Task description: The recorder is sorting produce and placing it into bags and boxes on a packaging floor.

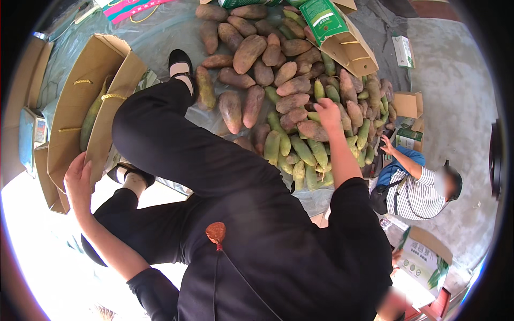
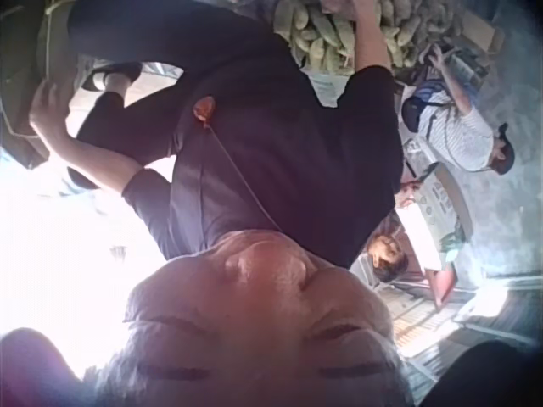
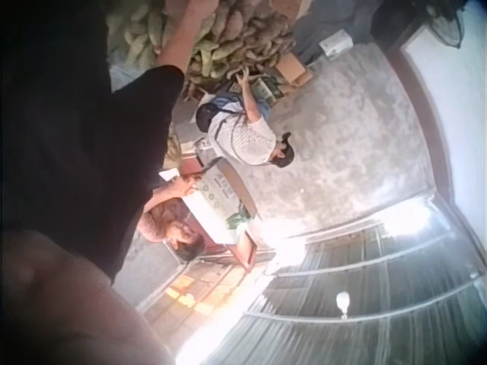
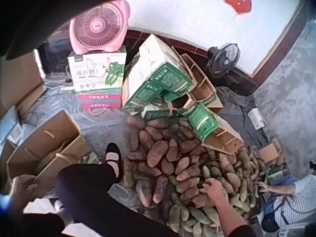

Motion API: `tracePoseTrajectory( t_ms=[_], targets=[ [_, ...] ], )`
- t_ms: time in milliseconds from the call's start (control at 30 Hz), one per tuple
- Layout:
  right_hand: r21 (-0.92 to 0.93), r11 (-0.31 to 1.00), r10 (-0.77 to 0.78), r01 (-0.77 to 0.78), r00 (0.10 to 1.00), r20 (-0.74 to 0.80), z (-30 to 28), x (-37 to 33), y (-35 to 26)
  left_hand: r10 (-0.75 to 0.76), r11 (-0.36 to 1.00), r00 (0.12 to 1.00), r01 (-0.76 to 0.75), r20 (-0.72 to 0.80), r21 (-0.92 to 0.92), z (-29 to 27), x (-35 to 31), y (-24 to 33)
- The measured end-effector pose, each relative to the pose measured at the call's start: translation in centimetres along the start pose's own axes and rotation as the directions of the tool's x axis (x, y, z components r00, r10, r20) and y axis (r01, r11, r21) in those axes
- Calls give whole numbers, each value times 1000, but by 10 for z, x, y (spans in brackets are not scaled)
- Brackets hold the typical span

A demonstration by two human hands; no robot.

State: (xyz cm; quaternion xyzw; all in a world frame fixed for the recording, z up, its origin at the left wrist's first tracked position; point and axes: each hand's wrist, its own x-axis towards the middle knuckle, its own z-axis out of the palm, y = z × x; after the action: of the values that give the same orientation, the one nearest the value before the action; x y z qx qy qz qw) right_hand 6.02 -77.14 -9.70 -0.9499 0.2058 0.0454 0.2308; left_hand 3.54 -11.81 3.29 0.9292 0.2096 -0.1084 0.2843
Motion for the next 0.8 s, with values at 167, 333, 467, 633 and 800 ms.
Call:
tracePoseTrajectory(
  t_ms=[167,333,467,633,800],
  targets=[
    [-130,984,135,-118,982,130,-5,-6,24,48,999,999,-48,17,12,14,10,3],
    [-285,957,141,-54,946,292,40,-5,12,-47,999,999,47,23,6,7,1,16],
    [-423,902,242,-90,915,322,57,-9,-5,78,995,997,-77,-21,57,7,3,1],
    [-383,923,156,-32,942,297,50,-8,-4,55,997,998,-54,-24,51,11,5,8],
    [368,901,99,-231,934,343,30,1,-34,51,999,997,-50,-51,10,5,2,8]
  ],
)
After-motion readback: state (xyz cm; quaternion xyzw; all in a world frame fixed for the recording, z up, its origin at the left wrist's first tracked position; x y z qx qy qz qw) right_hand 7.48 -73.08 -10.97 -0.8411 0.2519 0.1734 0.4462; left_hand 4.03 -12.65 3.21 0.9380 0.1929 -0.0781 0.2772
